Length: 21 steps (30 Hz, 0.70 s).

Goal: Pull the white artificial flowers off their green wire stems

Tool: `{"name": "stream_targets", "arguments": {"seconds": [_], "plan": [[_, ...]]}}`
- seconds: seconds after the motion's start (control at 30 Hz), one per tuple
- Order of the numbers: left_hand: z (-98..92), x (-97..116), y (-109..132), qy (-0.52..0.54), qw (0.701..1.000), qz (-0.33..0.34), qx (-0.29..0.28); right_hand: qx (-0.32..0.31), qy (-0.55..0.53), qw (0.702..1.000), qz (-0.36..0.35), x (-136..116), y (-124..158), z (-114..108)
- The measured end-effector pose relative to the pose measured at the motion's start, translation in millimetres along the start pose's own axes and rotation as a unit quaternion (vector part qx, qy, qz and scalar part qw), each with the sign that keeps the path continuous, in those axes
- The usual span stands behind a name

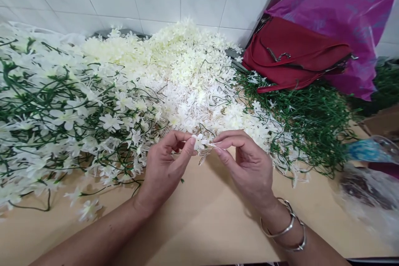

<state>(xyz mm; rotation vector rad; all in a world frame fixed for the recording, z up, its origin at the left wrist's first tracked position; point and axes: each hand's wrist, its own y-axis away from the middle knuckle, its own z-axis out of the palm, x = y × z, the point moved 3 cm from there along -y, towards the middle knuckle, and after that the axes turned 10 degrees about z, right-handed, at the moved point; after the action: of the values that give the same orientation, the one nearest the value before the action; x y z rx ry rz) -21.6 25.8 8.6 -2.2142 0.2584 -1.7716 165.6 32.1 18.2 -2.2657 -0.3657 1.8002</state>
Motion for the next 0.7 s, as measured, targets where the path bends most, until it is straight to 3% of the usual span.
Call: {"name": "stream_targets", "arguments": {"seconds": [0.4,0.53,0.7], "plan": [[11.9,3.6,2.6,0.156,0.984,-0.074,-0.049,0.009,0.163,0.982,-0.091,-2.7,3.1,12.2],[12.7,3.7,2.7,0.182,0.978,-0.082,-0.065,0.004,0.119,0.992,-0.038,0.0,2.7,14.2],[12.4,4.7,6.7,0.127,0.988,-0.031,-0.087,-0.028,-0.039,0.995,0.091,7.1,1.4,12.9]]}}
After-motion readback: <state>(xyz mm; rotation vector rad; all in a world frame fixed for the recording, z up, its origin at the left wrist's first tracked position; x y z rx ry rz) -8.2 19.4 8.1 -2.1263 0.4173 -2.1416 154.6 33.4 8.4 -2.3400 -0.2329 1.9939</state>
